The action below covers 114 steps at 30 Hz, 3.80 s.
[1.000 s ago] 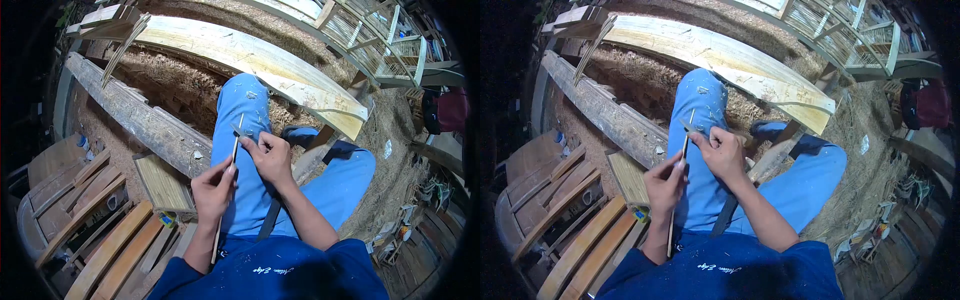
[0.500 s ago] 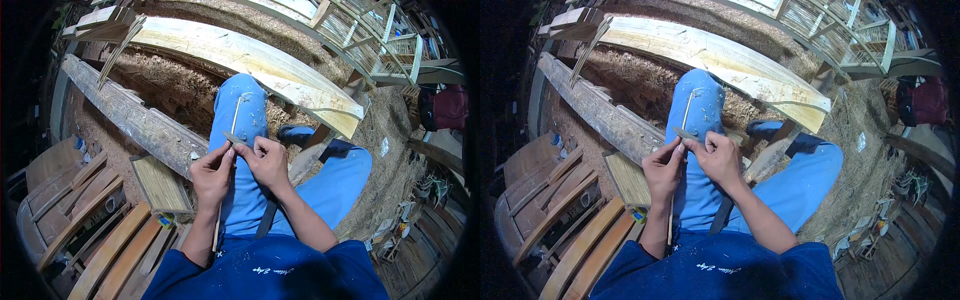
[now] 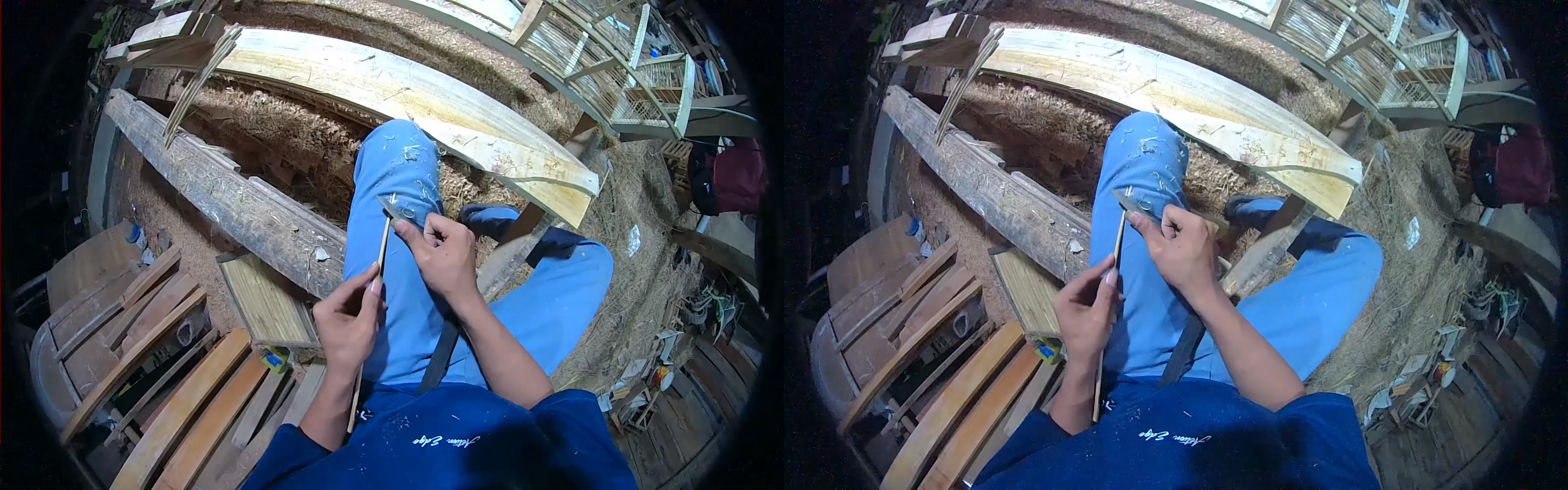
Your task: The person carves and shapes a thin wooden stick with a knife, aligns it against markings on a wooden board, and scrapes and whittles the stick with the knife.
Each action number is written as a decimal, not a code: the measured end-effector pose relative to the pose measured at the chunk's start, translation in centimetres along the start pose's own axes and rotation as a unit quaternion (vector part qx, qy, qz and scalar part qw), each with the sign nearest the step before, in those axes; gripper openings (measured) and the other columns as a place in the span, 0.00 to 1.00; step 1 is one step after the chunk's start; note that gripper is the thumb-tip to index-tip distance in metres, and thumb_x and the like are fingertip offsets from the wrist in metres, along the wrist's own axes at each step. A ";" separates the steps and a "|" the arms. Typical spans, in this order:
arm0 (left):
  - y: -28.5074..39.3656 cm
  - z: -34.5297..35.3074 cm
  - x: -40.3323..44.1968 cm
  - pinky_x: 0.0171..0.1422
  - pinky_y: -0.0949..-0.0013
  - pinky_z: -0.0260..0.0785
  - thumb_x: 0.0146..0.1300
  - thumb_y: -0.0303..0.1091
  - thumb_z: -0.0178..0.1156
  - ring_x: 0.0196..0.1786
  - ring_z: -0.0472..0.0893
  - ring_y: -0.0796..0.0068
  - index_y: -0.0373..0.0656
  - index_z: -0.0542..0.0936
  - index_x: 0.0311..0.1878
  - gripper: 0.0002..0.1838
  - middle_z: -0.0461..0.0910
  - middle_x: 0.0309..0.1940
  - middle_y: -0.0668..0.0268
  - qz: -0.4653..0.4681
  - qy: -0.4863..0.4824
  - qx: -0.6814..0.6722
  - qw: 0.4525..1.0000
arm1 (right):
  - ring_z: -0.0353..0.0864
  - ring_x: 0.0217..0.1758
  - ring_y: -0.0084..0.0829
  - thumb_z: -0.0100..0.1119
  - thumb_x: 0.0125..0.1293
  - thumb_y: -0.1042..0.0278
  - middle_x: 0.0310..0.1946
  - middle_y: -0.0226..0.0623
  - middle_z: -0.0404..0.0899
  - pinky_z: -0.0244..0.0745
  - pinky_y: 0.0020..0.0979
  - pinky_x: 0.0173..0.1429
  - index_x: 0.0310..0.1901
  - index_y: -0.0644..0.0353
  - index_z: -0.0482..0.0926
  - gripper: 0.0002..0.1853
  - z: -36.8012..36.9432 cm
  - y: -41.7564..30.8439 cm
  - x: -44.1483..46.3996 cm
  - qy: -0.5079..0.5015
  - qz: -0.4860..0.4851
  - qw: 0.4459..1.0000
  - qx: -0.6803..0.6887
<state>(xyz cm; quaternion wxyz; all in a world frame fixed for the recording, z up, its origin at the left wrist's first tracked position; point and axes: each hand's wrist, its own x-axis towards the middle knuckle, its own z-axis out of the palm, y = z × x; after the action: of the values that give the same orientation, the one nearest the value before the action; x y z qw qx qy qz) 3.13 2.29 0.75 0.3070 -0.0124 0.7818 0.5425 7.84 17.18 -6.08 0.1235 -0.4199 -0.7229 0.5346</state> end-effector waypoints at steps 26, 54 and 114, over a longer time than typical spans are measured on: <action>-0.9 -1.4 -1.0 0.17 0.80 0.57 0.69 0.28 0.65 0.16 0.69 0.88 0.34 0.84 0.54 0.13 0.79 0.21 0.70 -0.073 -0.032 -0.066 0.995 | 0.59 0.16 0.32 0.74 0.59 0.46 0.11 0.44 0.62 0.59 0.41 0.23 0.16 0.63 0.62 0.35 -0.2 -0.1 -0.2 -0.014 0.016 1.000 -0.009; -0.1 -0.6 0.3 0.20 0.80 0.59 0.70 0.26 0.63 0.18 0.70 0.87 0.35 0.83 0.57 0.15 0.80 0.23 0.70 -0.043 -0.036 -0.056 0.997 | 0.59 0.16 0.29 0.74 0.59 0.44 0.10 0.42 0.61 0.59 0.39 0.23 0.16 0.62 0.61 0.35 0.2 0.4 -0.2 -0.018 0.017 1.000 0.016; 0.3 2.0 6.0 0.18 0.78 0.60 0.74 0.30 0.58 0.16 0.70 0.86 0.34 0.82 0.57 0.14 0.78 0.21 0.69 0.020 -0.081 -0.079 0.993 | 0.59 0.17 0.29 0.74 0.60 0.46 0.11 0.43 0.61 0.58 0.40 0.23 0.16 0.63 0.62 0.35 0.0 0.1 -0.7 -0.041 0.013 0.999 0.026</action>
<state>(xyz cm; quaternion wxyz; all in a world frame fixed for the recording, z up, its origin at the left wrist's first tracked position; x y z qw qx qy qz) -0.90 5.96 -2.37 0.3562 0.0227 0.7091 0.6081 8.37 16.70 -6.00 0.0977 -0.4040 -0.7075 0.5715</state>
